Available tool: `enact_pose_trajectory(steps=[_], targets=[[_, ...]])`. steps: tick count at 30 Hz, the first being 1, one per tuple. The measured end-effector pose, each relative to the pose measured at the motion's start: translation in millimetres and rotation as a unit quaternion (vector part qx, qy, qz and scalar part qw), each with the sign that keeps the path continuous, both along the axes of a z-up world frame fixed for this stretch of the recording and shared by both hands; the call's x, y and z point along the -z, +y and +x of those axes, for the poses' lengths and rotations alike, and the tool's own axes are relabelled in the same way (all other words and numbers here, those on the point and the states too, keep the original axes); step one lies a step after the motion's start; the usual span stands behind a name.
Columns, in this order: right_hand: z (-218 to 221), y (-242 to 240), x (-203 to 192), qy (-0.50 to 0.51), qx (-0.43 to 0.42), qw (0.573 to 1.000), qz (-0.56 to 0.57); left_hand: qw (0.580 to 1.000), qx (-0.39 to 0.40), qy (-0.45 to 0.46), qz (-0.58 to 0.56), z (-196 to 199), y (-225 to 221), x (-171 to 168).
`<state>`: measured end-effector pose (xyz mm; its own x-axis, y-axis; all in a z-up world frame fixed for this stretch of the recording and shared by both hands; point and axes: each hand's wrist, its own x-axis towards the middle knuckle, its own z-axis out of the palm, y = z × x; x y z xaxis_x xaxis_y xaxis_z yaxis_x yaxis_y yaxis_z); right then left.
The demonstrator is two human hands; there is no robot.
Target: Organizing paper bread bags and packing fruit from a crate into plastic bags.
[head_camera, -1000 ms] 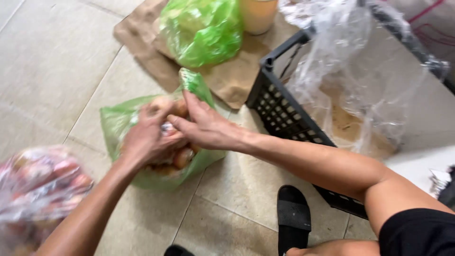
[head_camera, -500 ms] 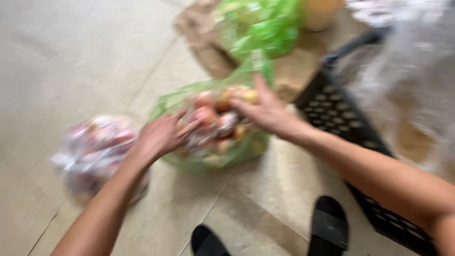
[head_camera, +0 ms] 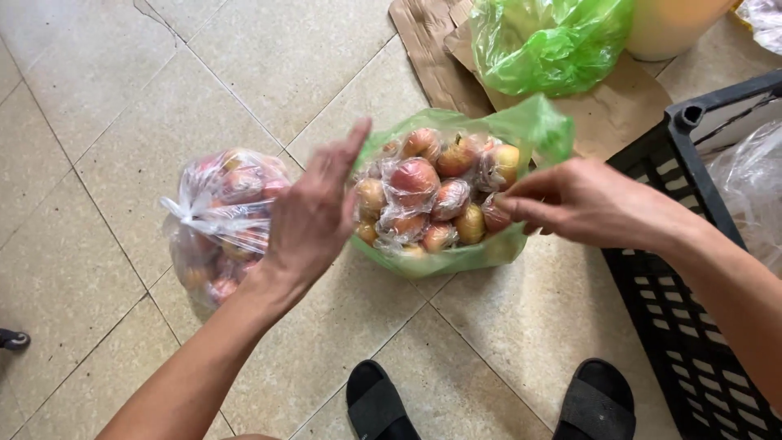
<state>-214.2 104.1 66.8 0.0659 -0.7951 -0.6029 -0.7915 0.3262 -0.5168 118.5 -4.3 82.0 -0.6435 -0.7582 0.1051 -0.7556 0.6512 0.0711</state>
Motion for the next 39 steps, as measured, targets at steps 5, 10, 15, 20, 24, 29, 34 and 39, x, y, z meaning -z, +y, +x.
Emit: enact_pose_trajectory(steps=[5, 10, 15, 20, 24, 29, 34, 39], targets=[[-5, -1, -25, -0.077, 0.101, 0.982, -0.142, 0.99, -0.017, 0.098, -0.103, 7, -8, -9], [12, -26, -5, -0.069, 0.208, 0.963, -0.158, 0.888, -0.182, 0.241, 0.346, 31, -29, 35], [21, -41, 53, -0.279, 0.246, 0.918, -0.139, 0.761, -0.136, 0.364, 0.519, 5, -4, -2], [10, -34, 52, -0.491, 0.286, 0.805, -0.171, 0.745, -0.059, 0.355, 0.562, -47, 3, -41], [-14, -32, 39, -0.442, 0.318, 0.822, -0.168, 0.766, -0.092, 0.334, 0.542, -52, 1, -46], [-42, -24, 20, -0.329, 0.495, 0.796, -0.111, 0.696, -0.16, 0.406, 0.57, -29, -8, -35], [-42, -30, 43, -0.494, 0.377, 0.776, -0.112, 0.66, -0.225, 0.411, 0.587, -33, 1, -42], [11, -18, -49, -0.294, 0.16, 0.933, -0.13, 0.727, -0.183, 0.379, 0.543, -27, 10, -22]])
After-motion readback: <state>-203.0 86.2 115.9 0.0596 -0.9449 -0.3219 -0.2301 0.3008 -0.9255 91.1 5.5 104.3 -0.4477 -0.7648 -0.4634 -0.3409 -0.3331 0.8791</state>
